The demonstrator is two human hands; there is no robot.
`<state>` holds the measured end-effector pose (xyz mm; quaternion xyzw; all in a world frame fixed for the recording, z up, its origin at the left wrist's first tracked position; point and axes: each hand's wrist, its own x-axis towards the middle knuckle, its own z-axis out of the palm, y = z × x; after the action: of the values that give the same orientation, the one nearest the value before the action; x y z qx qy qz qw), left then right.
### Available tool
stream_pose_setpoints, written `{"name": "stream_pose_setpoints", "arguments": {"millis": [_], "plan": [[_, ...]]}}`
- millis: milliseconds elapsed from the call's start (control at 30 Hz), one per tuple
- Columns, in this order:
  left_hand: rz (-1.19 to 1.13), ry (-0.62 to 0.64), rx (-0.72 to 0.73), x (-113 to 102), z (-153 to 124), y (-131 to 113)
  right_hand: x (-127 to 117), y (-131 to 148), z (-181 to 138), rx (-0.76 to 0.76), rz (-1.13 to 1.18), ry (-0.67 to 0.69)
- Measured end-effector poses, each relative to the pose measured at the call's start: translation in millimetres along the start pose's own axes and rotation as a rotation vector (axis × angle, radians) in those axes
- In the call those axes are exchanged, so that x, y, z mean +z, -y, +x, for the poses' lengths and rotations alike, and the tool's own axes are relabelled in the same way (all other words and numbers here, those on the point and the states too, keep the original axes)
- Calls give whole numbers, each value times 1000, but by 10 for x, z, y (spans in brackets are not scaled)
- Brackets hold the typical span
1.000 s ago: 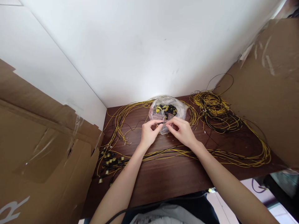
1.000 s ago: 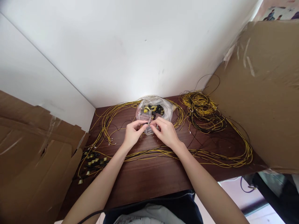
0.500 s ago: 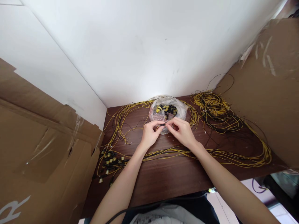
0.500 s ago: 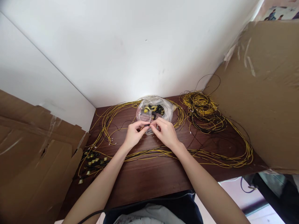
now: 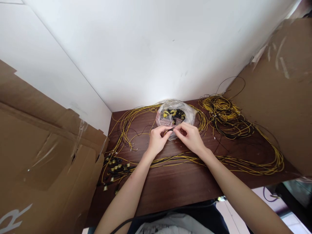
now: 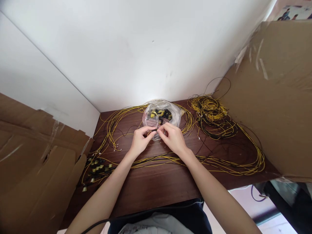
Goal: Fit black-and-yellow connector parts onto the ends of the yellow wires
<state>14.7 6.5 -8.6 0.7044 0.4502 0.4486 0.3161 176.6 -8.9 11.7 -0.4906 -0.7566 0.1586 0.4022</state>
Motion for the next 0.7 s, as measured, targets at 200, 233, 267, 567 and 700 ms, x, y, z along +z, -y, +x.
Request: {"name": "stream_pose_setpoints", "arguments": {"millis": [200,233,267,567,700], "plan": [[1,0,19,2,-6,0,16,3,-8,0,9,8],[1,0,18,1,-5,-1,15,3,-8,-2,10,6],[3,1,17,0,-4,-2,11,1,-7,-3,9,4],[25,-30,-15,-4,5,-29,-92,-49,20,-2,-1,-52],[20,-37,-9,-6,10,-31,-103,-52,25,-20,-6,-43]]}}
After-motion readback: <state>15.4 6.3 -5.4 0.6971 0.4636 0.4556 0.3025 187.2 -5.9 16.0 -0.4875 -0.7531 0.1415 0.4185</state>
